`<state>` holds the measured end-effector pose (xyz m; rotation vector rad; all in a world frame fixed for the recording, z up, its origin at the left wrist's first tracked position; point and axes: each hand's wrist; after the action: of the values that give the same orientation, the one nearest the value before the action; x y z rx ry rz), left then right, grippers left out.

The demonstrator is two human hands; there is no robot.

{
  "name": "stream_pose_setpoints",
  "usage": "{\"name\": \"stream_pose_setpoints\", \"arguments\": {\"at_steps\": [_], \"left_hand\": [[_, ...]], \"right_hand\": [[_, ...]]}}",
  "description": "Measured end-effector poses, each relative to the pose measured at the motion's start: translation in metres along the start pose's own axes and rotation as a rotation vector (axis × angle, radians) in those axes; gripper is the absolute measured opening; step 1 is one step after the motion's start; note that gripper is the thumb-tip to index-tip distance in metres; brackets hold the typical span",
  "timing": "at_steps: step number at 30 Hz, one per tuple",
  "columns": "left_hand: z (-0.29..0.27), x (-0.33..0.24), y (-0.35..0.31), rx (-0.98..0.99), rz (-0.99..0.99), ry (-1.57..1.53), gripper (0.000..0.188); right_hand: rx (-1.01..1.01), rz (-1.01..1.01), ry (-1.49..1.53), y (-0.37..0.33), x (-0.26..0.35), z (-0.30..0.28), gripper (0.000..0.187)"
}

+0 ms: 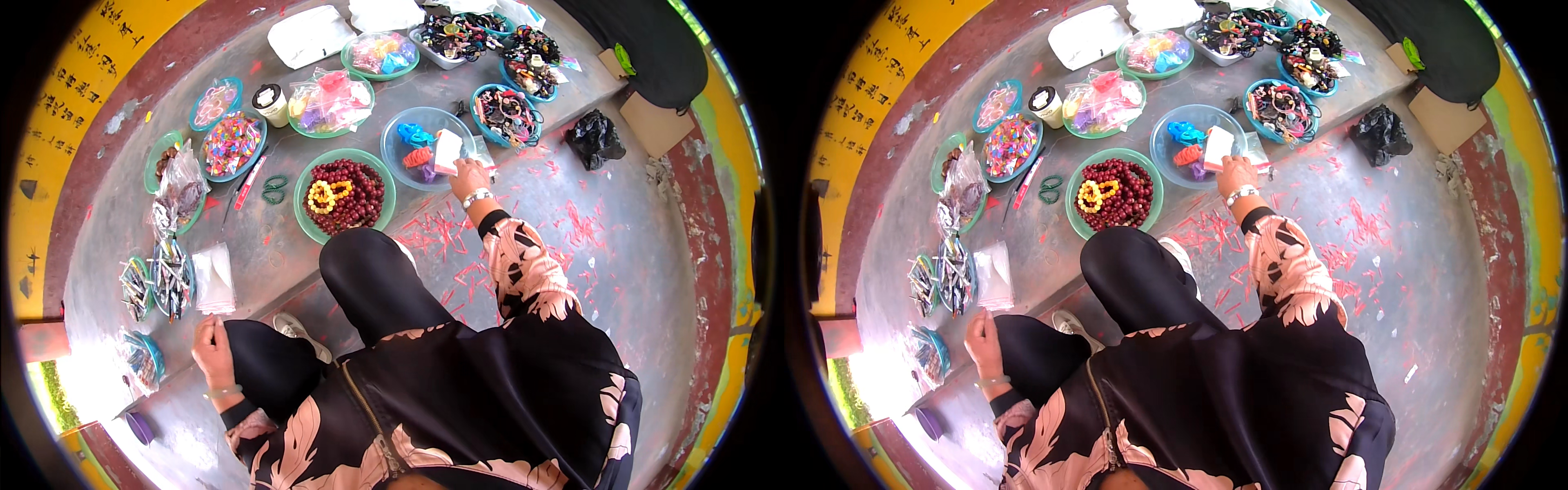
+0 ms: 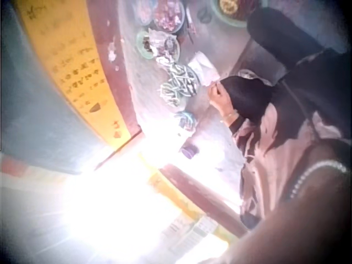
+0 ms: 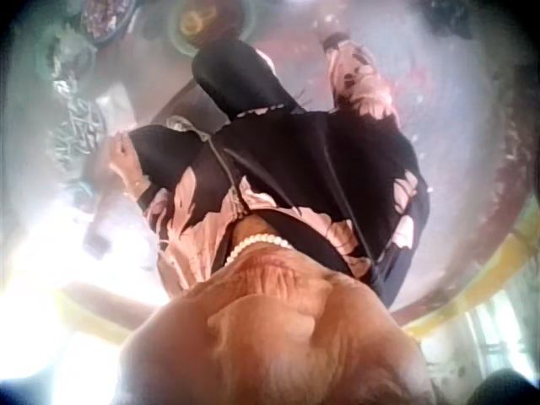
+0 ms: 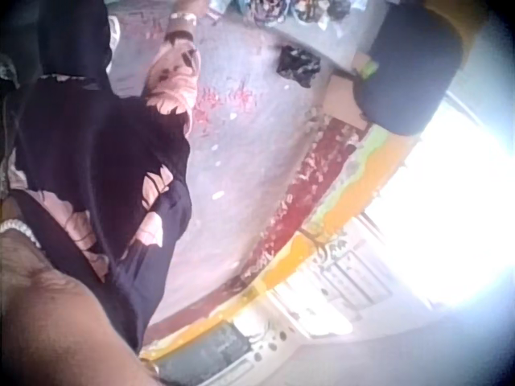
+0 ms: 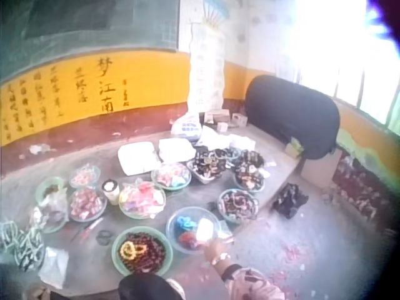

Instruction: The person sits on the floor and packs small, round, reddish-brown beads from a green bowl into small clear plastic bags. They open each bag, fill it with beads, and seal it before placing it aside. The person also handles a small white packet and a green beaded bracelet during the process.

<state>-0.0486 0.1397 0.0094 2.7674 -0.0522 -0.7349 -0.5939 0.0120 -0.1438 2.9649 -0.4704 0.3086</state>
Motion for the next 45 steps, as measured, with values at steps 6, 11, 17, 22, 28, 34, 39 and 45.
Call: {"name": "stream_pose_setpoints", "arguments": {"at_steps": [6,11,17,22,28,34,39,45], "left_hand": [[0.000,0.020,0.000,0.044,-0.095,0.174,0.015],[0.002,0.014,0.000,0.045,-0.212,0.183,0.018],[0.012,0.007,0.015,0.080,-0.132,0.284,0.023],[0.026,0.000,0.030,0.079,-0.095,0.274,0.025],[0.030,0.003,0.034,0.056,-0.038,0.259,0.024],[0.027,0.004,0.030,0.029,0.002,0.236,0.022],[0.025,0.005,0.026,0.027,-0.027,0.207,0.021],[0.022,-0.005,0.025,0.029,-0.020,0.179,0.021]], "right_hand": [[0.221,-0.058,-0.224,0.034,0.003,0.027,0.022],[0.198,-0.173,-0.276,0.046,-0.010,0.043,0.015],[0.121,-0.230,-0.252,0.045,-0.014,0.049,0.016],[0.091,-0.199,-0.135,0.049,-0.025,0.059,0.016],[0.234,-0.258,-0.114,0.049,-0.024,0.044,0.018],[0.124,-0.201,0.006,0.039,-0.020,0.039,0.016],[0.151,-0.224,-0.052,0.027,-0.015,0.029,0.014],[0.225,-0.374,-0.231,0.011,-0.004,0.005,0.017]]}}
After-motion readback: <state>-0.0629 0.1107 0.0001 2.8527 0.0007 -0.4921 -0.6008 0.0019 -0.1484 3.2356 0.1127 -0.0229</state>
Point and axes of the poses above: each hand's wrist, its own y-axis towards the middle knuckle, its own z-axis out of the palm, x = y × z, and after that the axes turned 3 degrees about x, right-handed
